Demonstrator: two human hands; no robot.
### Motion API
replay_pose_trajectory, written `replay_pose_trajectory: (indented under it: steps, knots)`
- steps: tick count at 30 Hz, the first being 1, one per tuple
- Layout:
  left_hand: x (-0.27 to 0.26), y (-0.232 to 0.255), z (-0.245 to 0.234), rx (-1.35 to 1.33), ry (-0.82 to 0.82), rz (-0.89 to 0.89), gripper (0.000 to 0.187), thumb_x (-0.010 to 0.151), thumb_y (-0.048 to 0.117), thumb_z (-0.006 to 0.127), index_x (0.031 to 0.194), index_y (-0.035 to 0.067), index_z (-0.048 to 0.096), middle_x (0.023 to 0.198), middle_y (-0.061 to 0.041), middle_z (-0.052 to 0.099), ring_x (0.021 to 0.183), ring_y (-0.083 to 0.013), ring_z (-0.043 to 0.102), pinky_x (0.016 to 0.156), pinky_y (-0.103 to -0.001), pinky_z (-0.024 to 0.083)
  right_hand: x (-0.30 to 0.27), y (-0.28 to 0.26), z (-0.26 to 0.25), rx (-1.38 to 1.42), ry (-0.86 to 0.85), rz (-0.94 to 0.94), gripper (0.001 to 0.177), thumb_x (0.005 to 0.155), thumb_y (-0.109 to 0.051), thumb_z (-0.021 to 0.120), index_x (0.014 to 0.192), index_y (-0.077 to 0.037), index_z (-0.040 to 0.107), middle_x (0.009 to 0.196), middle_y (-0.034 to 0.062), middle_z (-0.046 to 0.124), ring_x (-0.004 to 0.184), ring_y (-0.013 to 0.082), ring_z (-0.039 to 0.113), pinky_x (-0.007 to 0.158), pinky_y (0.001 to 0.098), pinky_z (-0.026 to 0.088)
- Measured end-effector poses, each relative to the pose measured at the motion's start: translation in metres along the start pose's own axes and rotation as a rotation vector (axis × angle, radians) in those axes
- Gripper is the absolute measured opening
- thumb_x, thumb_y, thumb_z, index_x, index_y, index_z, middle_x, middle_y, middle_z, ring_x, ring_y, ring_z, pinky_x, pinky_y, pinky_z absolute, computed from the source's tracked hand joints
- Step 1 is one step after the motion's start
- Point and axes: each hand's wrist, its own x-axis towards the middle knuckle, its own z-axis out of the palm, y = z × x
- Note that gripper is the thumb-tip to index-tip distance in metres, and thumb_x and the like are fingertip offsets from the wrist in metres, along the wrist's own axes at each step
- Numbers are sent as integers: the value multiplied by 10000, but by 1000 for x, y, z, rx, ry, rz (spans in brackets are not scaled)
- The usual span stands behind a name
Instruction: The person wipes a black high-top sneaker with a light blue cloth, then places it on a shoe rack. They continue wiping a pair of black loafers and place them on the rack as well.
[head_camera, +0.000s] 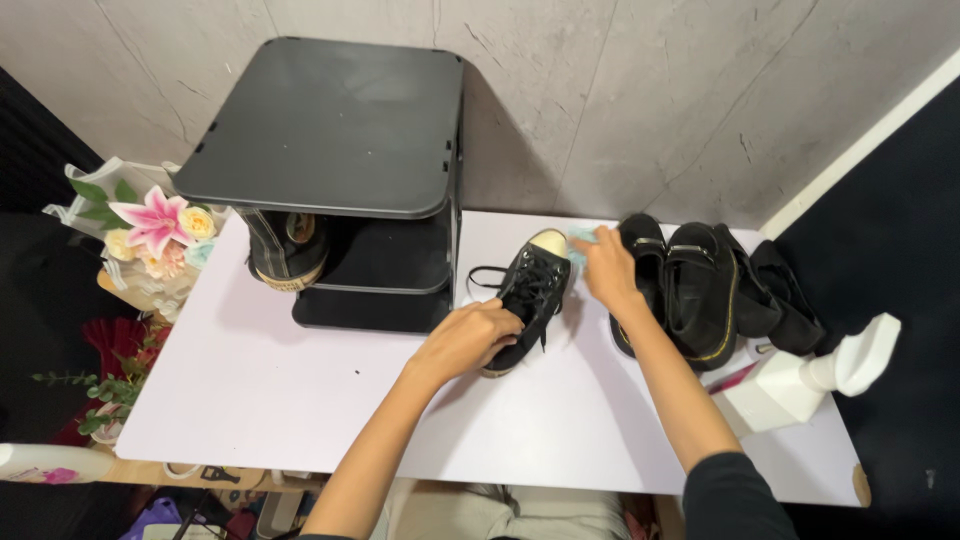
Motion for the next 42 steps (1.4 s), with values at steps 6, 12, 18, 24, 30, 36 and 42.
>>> replay_pose_trajectory:
  steps: [6,12,18,24,30,36,42]
  knots:
    - [-1,-1,6,-5,-7,-27,148,795,106,783,931,57,752,867,-71,714,862,-267,655,759,-396,520,-3,-2,-3,295,-229,47,497,892,-123,698,1375,-133,585,1296,193,578,1133,335,618,980,380,494]
    - [-4,-2,5,-17,20,-31,158,805,114,789,951,61,761,873,-58,723,870,-253,642,796,-387,520,-2,-11,-4,8,-125,-214,705,723,119,586,1328,-229,688,1249,166,598,1190,349,563,892,406,549]
    - [-8,-2,9,-9,43,11,163,803,109,784,952,50,751,920,-47,739,893,-247,645,819,-382,524,-1,16,20,-132,0,19,587,829,57,626,1359,-194,648,1231,184,599,1137,384,572,895,453,541]
    - [-6,-1,10,-12,31,-20,174,803,107,776,963,43,755,933,-50,751,899,-252,647,806,-377,526,36,48,58,-160,-39,-83,461,933,-80,619,1391,-129,622,1284,230,560,1119,422,572,895,500,531]
    - [-19,-4,13,-101,115,-90,529,829,213,825,1307,98,631,1382,-92,606,1212,-310,557,1046,-421,458,15,38,42,-155,49,67,659,793,44,701,1414,-156,611,1326,214,507,1240,418,507,938,469,541]
    - [-33,-29,55,-339,23,-432,1365,651,361,964,1581,120,-5,1653,-243,87,1527,-426,148,1220,-489,193,-40,-14,-9,-154,-54,143,829,662,-86,845,1403,16,488,1411,284,354,1283,446,369,1037,555,341]
    - [-53,-74,80,-508,-161,-479,1518,553,264,961,1618,92,-108,1655,-292,128,1543,-392,182,1217,-428,194,-126,-74,5,40,-9,196,757,878,-204,754,1492,72,407,1444,297,412,1279,418,424,1030,531,413]
